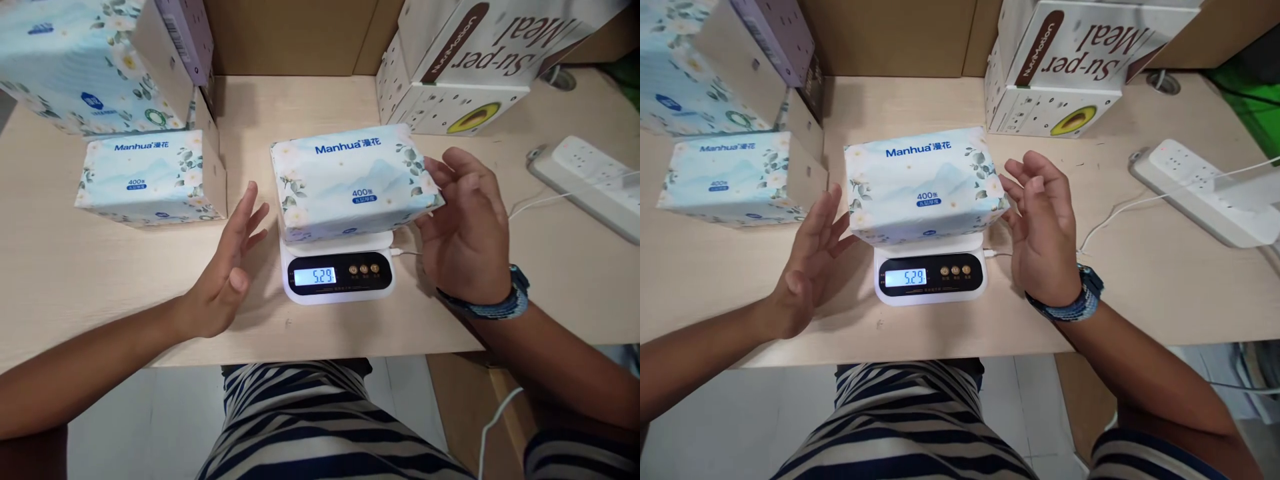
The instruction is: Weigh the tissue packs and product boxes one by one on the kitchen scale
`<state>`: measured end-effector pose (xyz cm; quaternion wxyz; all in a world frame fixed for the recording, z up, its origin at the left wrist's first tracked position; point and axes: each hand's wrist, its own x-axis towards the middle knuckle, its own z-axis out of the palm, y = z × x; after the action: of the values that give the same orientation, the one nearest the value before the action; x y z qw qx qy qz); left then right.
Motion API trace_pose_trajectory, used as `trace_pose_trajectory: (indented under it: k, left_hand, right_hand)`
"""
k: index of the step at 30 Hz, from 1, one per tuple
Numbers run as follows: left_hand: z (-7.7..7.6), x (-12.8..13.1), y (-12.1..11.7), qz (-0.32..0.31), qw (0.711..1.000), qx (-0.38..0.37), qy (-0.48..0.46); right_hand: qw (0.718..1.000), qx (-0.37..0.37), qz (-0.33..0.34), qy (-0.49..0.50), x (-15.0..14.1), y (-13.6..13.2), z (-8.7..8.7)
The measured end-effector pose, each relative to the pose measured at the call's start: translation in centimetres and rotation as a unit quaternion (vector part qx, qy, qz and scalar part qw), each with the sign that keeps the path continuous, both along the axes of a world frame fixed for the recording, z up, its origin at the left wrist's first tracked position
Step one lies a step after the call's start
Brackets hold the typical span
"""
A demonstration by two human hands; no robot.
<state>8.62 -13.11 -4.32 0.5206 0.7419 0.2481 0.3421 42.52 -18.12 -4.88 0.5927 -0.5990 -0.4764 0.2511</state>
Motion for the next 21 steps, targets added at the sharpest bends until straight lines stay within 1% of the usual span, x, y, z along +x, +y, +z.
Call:
trace_pose_trajectory:
  k: [2,4,7,12,14,18,19,21]
  left_hand:
    - [0.1,0.4,-0.4,0.042,0.999,-0.006,0.009]
    - [0.2,0.8,-0.9,0.077,0.997,-0.004,0.015]
    - [0.2,1.3,-1.2,0.096,0.995,0.0,0.015]
    - [-0.1,1.4,-1.0,0.105,0.994,0.0,-0.007]
    - [-0.2,1.1,-0.7,0.095,0.995,-0.004,-0.009]
    - [-0.2,0.4,-0.3,0.037,0.999,0.009,0.016]
    - [-0.1,0.4,-0.3,0.035,0.999,0.01,0.021]
    - [0.2,0.5,-0.5,0.049,0.998,0.004,0.024]
  right_hand:
    - [0.999,-0.037,0.013,-0.014,0.1,-0.3,-0.1]
    - [0.998,-0.048,0.027,-0.016,-0.1,-0.4,0.0]
    - [0.998,-0.052,0.038,0.001,-0.5,-0.3,0.1]
    - [0.999,-0.036,0.038,-0.008,-0.7,-0.1,0.2]
    - [0.999,-0.031,0.04,0.019,-0.8,-0.1,0.2]
    - [0.993,-0.016,0.026,0.118,-1.2,-0.2,0.4]
    - [0.99,-0.013,0.024,0.136,-1.4,-0.2,0.4]
    - [0.988,-0.01,0.026,0.15,-1.6,-0.3,0.5]
